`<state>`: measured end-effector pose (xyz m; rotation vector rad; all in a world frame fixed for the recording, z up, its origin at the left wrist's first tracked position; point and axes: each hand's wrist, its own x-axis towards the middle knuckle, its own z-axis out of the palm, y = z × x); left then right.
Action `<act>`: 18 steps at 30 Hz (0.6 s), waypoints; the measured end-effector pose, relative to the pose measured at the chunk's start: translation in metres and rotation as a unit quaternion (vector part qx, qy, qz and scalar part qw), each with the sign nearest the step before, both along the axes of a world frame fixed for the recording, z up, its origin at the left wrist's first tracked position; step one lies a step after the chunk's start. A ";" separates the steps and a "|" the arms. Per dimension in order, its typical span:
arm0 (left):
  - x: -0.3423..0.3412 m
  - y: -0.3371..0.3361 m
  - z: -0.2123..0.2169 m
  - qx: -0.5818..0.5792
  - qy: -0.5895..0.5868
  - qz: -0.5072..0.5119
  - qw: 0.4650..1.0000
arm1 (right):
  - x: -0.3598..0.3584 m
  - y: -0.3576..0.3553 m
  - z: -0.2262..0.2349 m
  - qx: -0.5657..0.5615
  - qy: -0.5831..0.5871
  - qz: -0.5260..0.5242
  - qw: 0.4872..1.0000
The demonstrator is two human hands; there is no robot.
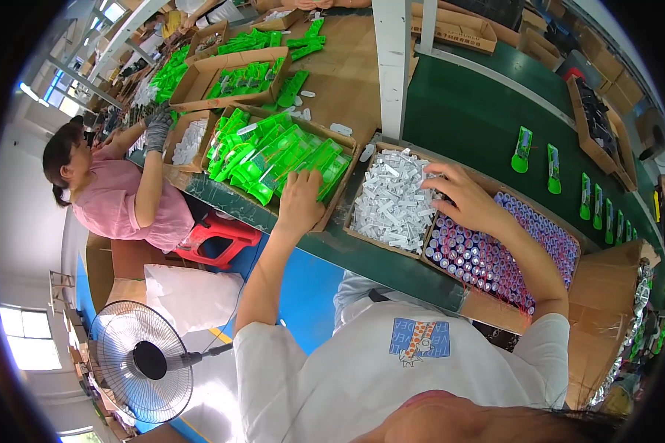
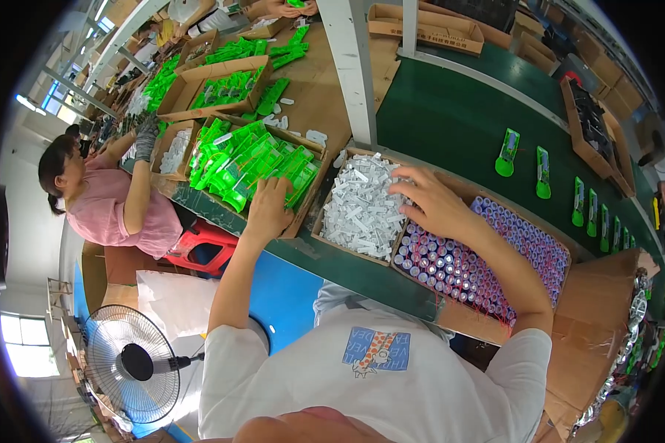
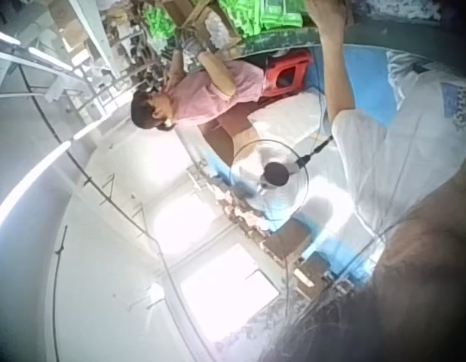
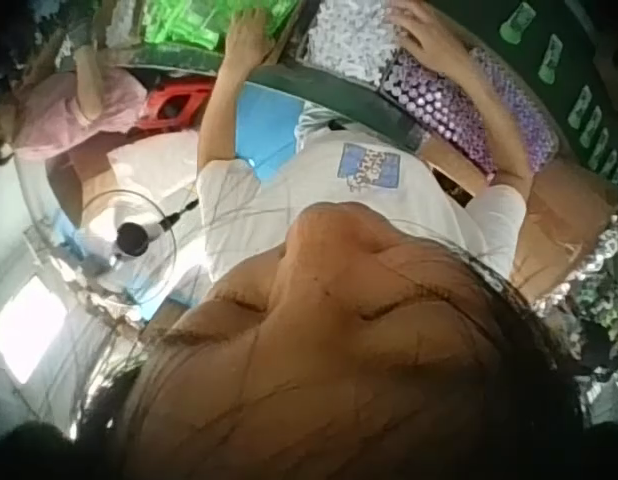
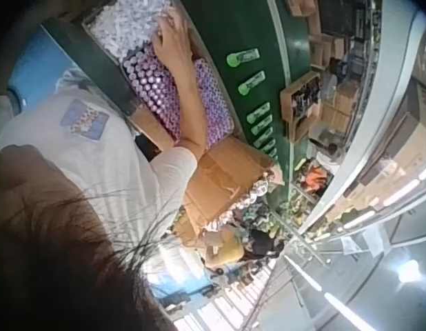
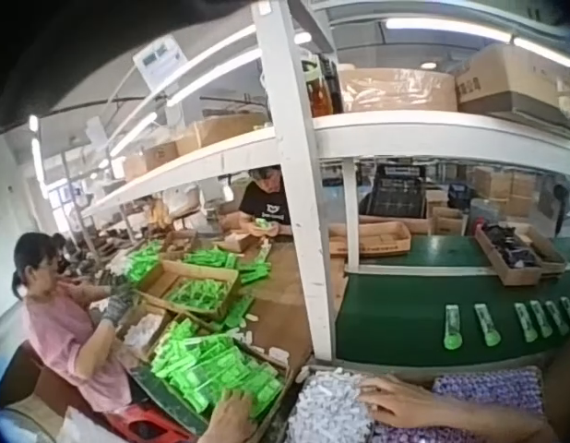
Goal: Assembling electronic components into green portable light housings at a factory workbench.
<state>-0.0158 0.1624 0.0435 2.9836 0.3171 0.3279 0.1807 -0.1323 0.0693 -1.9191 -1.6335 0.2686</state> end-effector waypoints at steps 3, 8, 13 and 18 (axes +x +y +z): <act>-0.004 -0.006 -0.003 -0.005 -0.012 0.055 0.998 | -0.007 -0.010 0.000 -0.022 0.032 -0.021 0.999; -0.001 -0.003 0.004 0.037 0.019 0.050 0.998 | -0.013 -0.015 -0.012 -0.020 0.054 -0.023 0.998; -0.002 0.005 0.005 0.033 -0.037 0.011 0.999 | -0.013 -0.018 -0.016 -0.004 0.033 -0.022 0.999; 0.001 0.010 0.012 -0.028 -0.265 0.084 0.960 | -0.013 -0.011 -0.023 -0.012 0.025 -0.018 0.999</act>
